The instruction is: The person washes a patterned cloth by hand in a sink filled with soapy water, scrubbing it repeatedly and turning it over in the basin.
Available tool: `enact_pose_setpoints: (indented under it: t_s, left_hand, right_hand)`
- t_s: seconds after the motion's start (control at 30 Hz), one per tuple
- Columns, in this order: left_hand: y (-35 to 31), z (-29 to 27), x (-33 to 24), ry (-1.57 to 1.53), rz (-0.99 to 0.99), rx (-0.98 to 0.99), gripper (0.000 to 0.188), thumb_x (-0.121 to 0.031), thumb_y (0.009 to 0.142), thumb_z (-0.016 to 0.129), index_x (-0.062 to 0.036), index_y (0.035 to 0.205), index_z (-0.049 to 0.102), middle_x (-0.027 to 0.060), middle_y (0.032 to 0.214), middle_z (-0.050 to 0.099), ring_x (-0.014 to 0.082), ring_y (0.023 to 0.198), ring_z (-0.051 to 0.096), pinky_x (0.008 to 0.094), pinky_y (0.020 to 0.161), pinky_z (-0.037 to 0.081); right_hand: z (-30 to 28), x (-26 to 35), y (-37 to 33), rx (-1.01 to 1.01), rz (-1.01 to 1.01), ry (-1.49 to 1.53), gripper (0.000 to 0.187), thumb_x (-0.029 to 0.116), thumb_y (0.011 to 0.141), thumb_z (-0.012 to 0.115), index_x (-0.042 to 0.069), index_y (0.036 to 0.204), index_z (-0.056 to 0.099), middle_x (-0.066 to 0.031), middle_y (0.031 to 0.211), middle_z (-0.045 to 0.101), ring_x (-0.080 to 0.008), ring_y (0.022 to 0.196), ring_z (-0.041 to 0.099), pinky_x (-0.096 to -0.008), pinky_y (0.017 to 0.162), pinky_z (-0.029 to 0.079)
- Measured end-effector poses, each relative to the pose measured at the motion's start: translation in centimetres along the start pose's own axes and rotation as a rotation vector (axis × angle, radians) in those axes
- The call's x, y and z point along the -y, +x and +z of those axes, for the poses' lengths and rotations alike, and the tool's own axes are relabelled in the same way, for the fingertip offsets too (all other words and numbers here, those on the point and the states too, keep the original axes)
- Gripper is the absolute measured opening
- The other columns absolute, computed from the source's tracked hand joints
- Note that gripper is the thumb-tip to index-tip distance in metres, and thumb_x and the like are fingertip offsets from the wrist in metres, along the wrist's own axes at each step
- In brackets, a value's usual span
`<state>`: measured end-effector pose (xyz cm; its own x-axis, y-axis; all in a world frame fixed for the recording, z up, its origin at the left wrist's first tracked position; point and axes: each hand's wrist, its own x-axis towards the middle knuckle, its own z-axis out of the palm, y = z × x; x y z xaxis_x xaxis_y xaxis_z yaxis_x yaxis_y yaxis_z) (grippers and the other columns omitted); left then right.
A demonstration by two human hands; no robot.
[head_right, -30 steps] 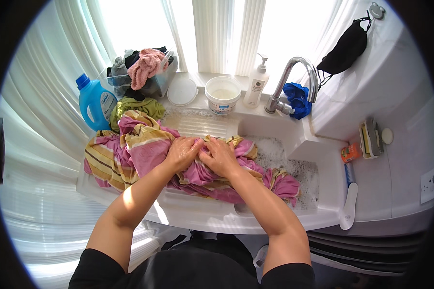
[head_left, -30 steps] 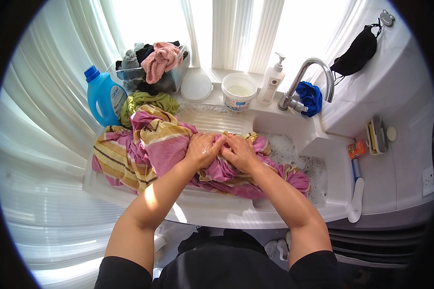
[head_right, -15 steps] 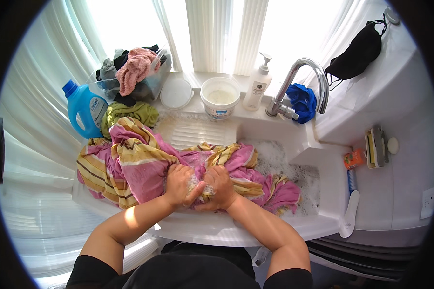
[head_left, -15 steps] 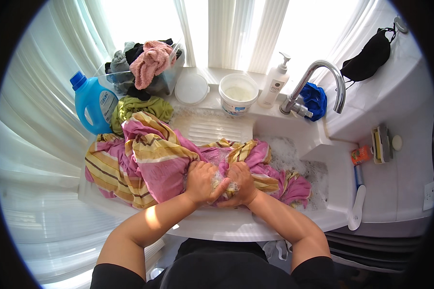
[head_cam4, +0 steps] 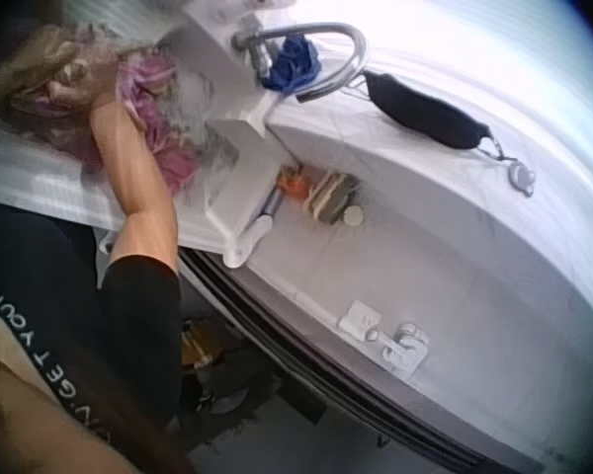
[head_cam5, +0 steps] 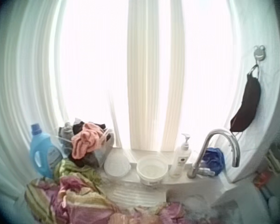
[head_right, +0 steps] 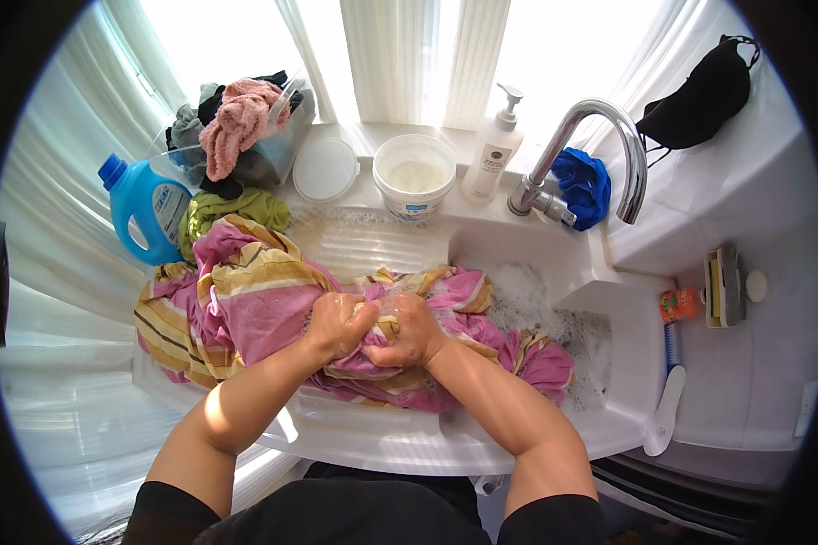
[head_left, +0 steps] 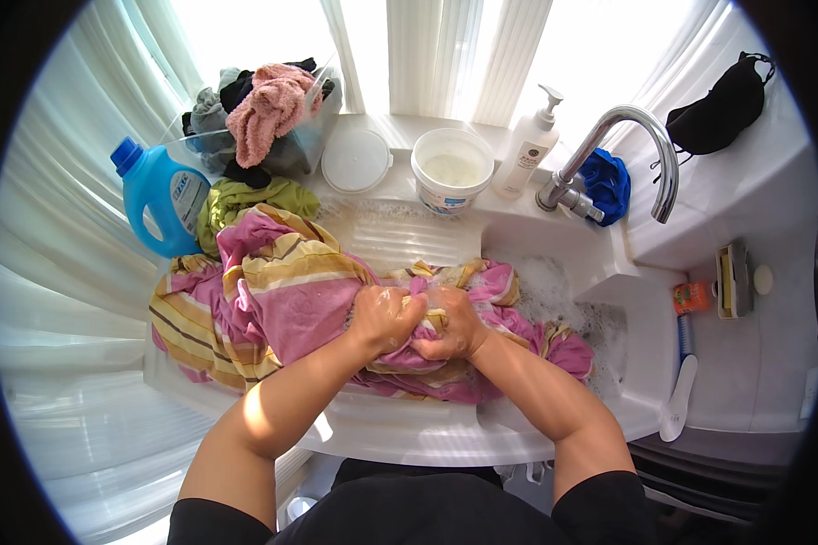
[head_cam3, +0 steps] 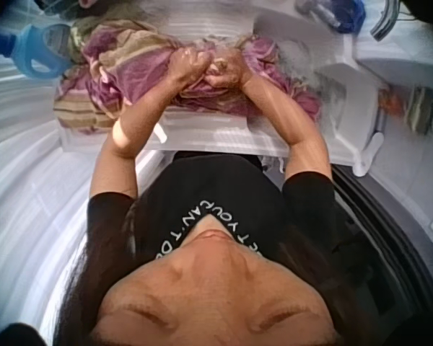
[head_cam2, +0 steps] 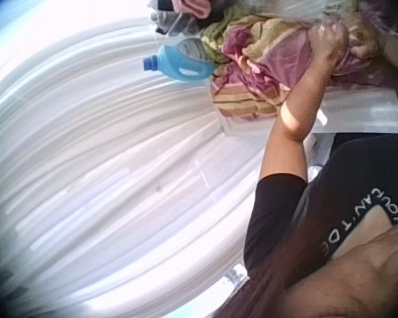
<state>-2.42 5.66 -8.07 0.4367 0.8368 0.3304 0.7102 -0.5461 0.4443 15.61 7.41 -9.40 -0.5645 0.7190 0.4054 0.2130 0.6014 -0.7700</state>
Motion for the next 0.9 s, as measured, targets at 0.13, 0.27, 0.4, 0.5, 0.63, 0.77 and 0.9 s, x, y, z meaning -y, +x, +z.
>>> enact_pose_setpoints:
  t_s: [0.13, 0.27, 0.4, 0.5, 0.63, 0.77, 0.9]
  left_hand:
    - [3.2, 1.0, 3.6, -0.199, -0.301, 0.171, 0.036, -0.039, 0.092, 0.051, -0.0073, 0.094, 0.068, 0.0195, 0.075, 0.065, 0.0374, 0.073, 0.065, 0.0476, 0.064, 0.051]
    - [3.6, -0.7, 3.0, -0.607, -0.605, -0.106, 0.045, -0.044, 0.093, 0.056, -0.0006, 0.099, 0.066, 0.0203, 0.081, 0.067, 0.0329, 0.076, 0.066, 0.0409, 0.073, 0.052]
    - [-0.8, -8.5, -2.0, -0.212, -0.187, -0.177, 0.055, -0.042, 0.078, 0.075, -0.0011, 0.113, 0.061, 0.0173, 0.107, 0.065, 0.0337, 0.102, 0.061, 0.0448, 0.093, 0.044]
    - [-6.9, -13.2, -2.0, 0.337, 0.019, 0.005, 0.083, -0.043, 0.062, 0.084, -0.0091, 0.131, 0.052, 0.0162, 0.135, 0.050, 0.0343, 0.127, 0.044, 0.0575, 0.105, 0.030]
    - [-9.6, -14.0, -1.3, 0.494, -0.118, 0.131, 0.108, -0.040, 0.048, 0.089, -0.0186, 0.143, 0.042, 0.0147, 0.146, 0.037, 0.0359, 0.137, 0.031, 0.0681, 0.107, 0.019]
    - [-7.8, -11.0, -0.9, 0.507, -0.112, -0.024, 0.097, -0.034, 0.047, 0.086, -0.0154, 0.136, 0.051, 0.0163, 0.135, 0.048, 0.0393, 0.129, 0.040, 0.0597, 0.110, 0.024]
    - [-3.5, -8.9, -0.6, 0.503, -0.125, -0.105, 0.065, -0.033, 0.054, 0.083, -0.0136, 0.114, 0.065, 0.0095, 0.104, 0.061, 0.0339, 0.105, 0.054, 0.0529, 0.101, 0.036]
  right_hand:
    - [-1.3, -0.7, 1.9, 0.045, 0.492, 0.208, 0.044, 0.044, 0.068, 0.072, 0.006, 0.092, 0.068, -0.0162, 0.079, 0.066, -0.0326, 0.075, 0.064, -0.0401, 0.072, 0.049]
    - [-1.9, 2.0, 2.6, -0.040, 0.488, 0.160, 0.055, 0.055, 0.072, 0.070, 0.002, 0.089, 0.065, -0.0184, 0.082, 0.065, -0.0330, 0.078, 0.062, -0.0414, 0.072, 0.047]
    - [-4.0, 6.0, -2.3, 0.028, 0.391, -0.241, 0.062, 0.057, 0.072, 0.072, -0.003, 0.084, 0.061, -0.0210, 0.084, 0.062, -0.0340, 0.080, 0.059, -0.0424, 0.073, 0.045]
    - [-5.2, 7.3, -6.5, -0.133, 0.526, -0.146, 0.055, 0.050, 0.075, 0.074, -0.003, 0.084, 0.062, -0.0166, 0.082, 0.062, -0.0279, 0.078, 0.060, -0.0392, 0.072, 0.046]
    - [-6.5, 3.5, -9.2, -0.612, 0.809, 0.555, 0.038, 0.038, 0.088, 0.069, 0.001, 0.091, 0.063, -0.0105, 0.096, 0.063, -0.0179, 0.085, 0.060, -0.0317, 0.076, 0.048]
    - [-6.6, 3.2, -10.6, -0.755, 0.470, -0.297, 0.045, 0.037, 0.089, 0.067, 0.004, 0.117, 0.057, -0.0173, 0.128, 0.050, -0.0292, 0.113, 0.052, -0.0393, 0.095, 0.042]
    - [-3.7, 10.0, -10.3, -0.146, -0.008, -0.743, 0.075, 0.057, 0.075, 0.072, 0.014, 0.133, 0.052, -0.0187, 0.140, 0.040, -0.0421, 0.130, 0.036, -0.0626, 0.107, 0.023]
